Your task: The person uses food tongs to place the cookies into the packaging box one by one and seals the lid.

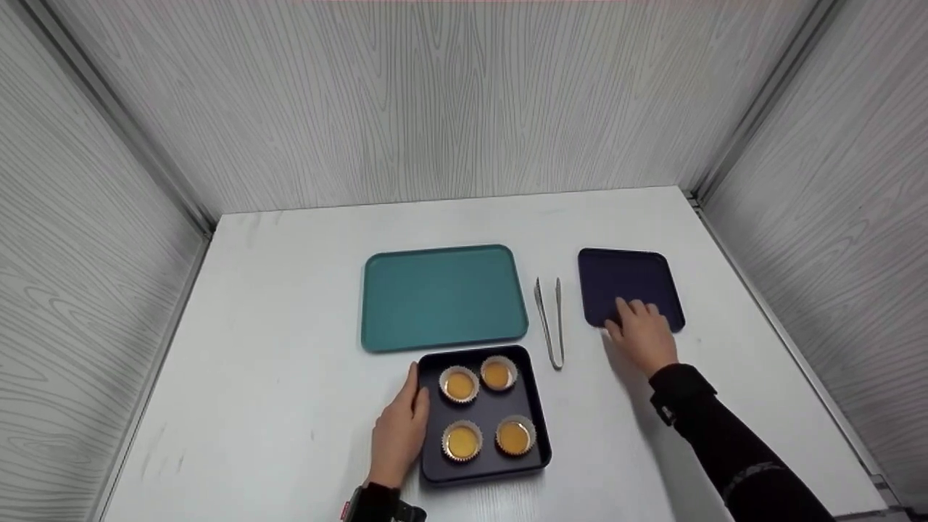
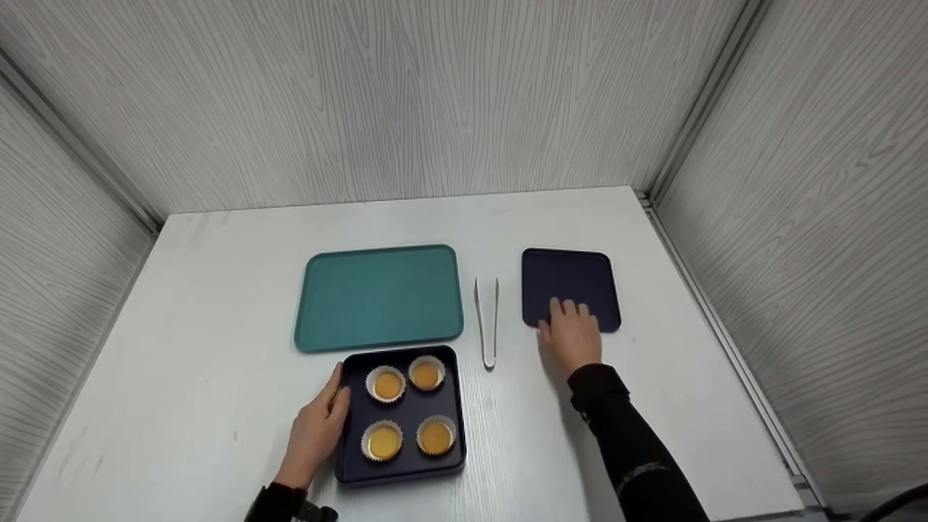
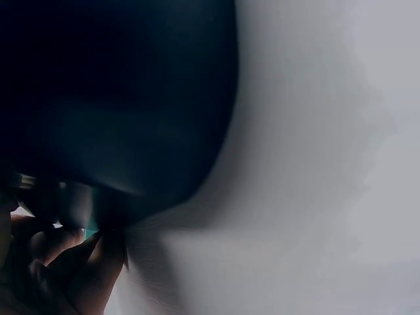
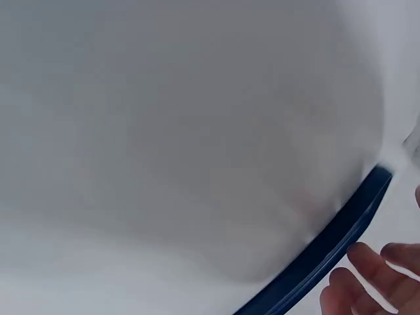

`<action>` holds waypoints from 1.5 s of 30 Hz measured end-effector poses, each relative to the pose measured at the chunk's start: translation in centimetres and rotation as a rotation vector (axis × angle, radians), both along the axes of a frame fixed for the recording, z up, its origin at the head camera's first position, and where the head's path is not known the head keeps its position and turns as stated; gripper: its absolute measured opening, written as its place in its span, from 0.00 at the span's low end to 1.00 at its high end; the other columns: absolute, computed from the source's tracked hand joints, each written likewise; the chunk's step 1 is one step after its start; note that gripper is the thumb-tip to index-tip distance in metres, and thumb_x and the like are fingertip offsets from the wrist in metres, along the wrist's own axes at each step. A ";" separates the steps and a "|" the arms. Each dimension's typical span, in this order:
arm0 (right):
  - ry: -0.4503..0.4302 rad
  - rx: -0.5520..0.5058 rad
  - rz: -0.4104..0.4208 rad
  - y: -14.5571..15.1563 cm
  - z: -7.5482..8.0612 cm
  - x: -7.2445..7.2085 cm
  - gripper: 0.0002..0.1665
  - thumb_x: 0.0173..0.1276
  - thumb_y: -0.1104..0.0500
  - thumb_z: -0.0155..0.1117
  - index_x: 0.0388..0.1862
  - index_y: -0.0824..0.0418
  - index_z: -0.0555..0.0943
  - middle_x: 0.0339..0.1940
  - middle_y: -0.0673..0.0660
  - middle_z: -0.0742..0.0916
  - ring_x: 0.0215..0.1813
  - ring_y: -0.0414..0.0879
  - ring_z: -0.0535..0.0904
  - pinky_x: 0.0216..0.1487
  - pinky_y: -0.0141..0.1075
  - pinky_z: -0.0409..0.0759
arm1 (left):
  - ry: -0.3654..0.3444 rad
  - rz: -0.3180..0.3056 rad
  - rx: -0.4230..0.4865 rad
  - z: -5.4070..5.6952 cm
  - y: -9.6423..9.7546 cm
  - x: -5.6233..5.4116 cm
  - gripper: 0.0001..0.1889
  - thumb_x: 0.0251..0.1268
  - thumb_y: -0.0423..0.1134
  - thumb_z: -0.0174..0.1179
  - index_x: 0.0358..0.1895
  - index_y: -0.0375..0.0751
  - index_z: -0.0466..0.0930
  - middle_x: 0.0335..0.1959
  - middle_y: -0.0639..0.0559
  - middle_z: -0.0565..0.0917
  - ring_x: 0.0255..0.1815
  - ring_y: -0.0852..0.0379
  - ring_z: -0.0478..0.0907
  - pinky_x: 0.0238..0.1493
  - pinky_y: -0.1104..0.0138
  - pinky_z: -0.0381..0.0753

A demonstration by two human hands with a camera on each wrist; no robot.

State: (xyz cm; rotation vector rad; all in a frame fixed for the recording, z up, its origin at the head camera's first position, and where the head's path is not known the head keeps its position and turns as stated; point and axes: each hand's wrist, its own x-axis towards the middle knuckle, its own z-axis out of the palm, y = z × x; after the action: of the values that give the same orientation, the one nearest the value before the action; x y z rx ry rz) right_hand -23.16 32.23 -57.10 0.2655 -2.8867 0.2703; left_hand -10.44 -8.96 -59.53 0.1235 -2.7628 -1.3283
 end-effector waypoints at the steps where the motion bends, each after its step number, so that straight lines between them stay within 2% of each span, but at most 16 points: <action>1: 0.003 0.016 0.004 0.7 -0.1 0.1 0.30 0.76 0.55 0.62 0.68 0.75 0.75 0.57 0.75 0.81 0.58 0.73 0.76 0.55 0.65 0.77 | 0.002 0.000 0.000 0.0 0.0 0.0 0.28 0.82 0.45 0.49 0.80 0.44 0.62 0.72 0.44 0.75 0.60 0.42 0.82 0.57 0.47 0.82; 3: 0.020 0.038 0.016 1.9 -0.3 0.3 0.27 0.74 0.58 0.64 0.64 0.75 0.77 0.56 0.74 0.82 0.57 0.73 0.76 0.55 0.64 0.77 | 0.007 0.001 -0.003 0.0 0.0 0.1 0.28 0.82 0.45 0.49 0.80 0.43 0.62 0.72 0.44 0.75 0.62 0.42 0.81 0.58 0.47 0.82; 9: 0.043 0.054 0.052 3.5 -0.7 0.8 0.17 0.72 0.64 0.64 0.53 0.75 0.83 0.48 0.72 0.83 0.52 0.70 0.78 0.53 0.63 0.78 | 0.015 0.003 -0.012 -0.1 0.0 0.1 0.28 0.82 0.44 0.50 0.80 0.43 0.63 0.71 0.43 0.75 0.45 0.49 0.85 0.49 0.50 0.84; 14: 0.014 0.097 0.066 3.6 -0.8 1.0 0.12 0.73 0.69 0.60 0.50 0.75 0.83 0.47 0.71 0.83 0.51 0.69 0.78 0.54 0.62 0.77 | 0.011 0.008 -0.015 -0.1 0.0 0.0 0.28 0.82 0.44 0.50 0.79 0.43 0.63 0.70 0.43 0.76 0.41 0.53 0.82 0.44 0.53 0.83; 17: 0.027 0.116 0.088 3.6 -1.0 1.0 0.10 0.72 0.71 0.60 0.48 0.74 0.83 0.45 0.71 0.84 0.50 0.68 0.79 0.53 0.62 0.77 | 0.008 0.011 -0.013 -0.1 0.1 0.0 0.28 0.82 0.44 0.51 0.79 0.43 0.63 0.70 0.43 0.76 0.38 0.54 0.80 0.42 0.55 0.81; 20: 0.045 0.121 0.110 3.6 -1.3 1.0 0.08 0.70 0.72 0.61 0.45 0.73 0.83 0.43 0.70 0.84 0.48 0.67 0.79 0.50 0.60 0.77 | 0.009 0.014 -0.016 -0.1 0.1 0.0 0.28 0.82 0.44 0.50 0.79 0.43 0.63 0.70 0.43 0.76 0.42 0.51 0.83 0.46 0.53 0.83; 22: 0.051 0.128 0.120 3.6 -1.3 1.0 0.07 0.69 0.72 0.62 0.44 0.72 0.82 0.42 0.69 0.84 0.47 0.66 0.79 0.49 0.59 0.77 | 0.011 0.016 -0.015 -0.1 0.1 0.1 0.28 0.82 0.44 0.50 0.79 0.43 0.63 0.71 0.43 0.76 0.50 0.48 0.85 0.51 0.50 0.84; 28: 0.057 0.157 0.151 3.7 -1.3 1.4 0.05 0.69 0.73 0.62 0.42 0.70 0.81 0.40 0.66 0.82 0.45 0.64 0.78 0.44 0.56 0.76 | 0.004 0.011 -0.002 0.0 0.1 0.1 0.28 0.83 0.45 0.49 0.80 0.42 0.63 0.71 0.43 0.75 0.54 0.45 0.84 0.55 0.48 0.82; 31: 0.080 0.143 0.177 3.8 -0.9 1.6 0.05 0.70 0.75 0.60 0.43 0.70 0.78 0.40 0.66 0.80 0.44 0.63 0.76 0.43 0.55 0.75 | -0.004 0.006 -0.003 0.1 0.1 0.1 0.28 0.83 0.46 0.48 0.80 0.42 0.62 0.72 0.43 0.74 0.63 0.42 0.80 0.61 0.46 0.80; 33: 0.111 0.123 0.199 3.9 -0.7 1.7 0.07 0.69 0.77 0.59 0.43 0.70 0.77 0.40 0.66 0.79 0.43 0.62 0.74 0.43 0.54 0.75 | -0.010 0.003 -0.001 0.1 0.0 0.1 0.28 0.84 0.47 0.47 0.80 0.42 0.61 0.73 0.43 0.73 0.68 0.40 0.75 0.65 0.46 0.77; 39: 0.267 0.085 0.271 4.2 0.5 1.5 0.15 0.61 0.83 0.60 0.43 0.71 0.74 0.38 0.65 0.75 0.39 0.62 0.68 0.40 0.52 0.71 | -0.002 -0.015 0.017 0.2 -0.1 0.2 0.29 0.84 0.49 0.46 0.80 0.41 0.61 0.75 0.42 0.71 0.72 0.40 0.71 0.71 0.47 0.72; 45: 0.363 0.044 0.308 4.2 2.4 1.6 0.18 0.62 0.85 0.57 0.48 0.73 0.75 0.39 0.67 0.76 0.40 0.63 0.67 0.42 0.52 0.69 | 0.035 -0.061 0.103 0.6 -0.7 0.2 0.30 0.85 0.49 0.44 0.79 0.33 0.60 0.76 0.37 0.68 0.75 0.39 0.66 0.75 0.48 0.66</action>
State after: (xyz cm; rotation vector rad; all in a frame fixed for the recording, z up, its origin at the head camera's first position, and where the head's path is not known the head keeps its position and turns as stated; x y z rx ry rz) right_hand -21.60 36.44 -54.65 0.6929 -2.4880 0.1870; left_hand -10.26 -9.69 -58.97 0.0215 -2.6900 -1.4724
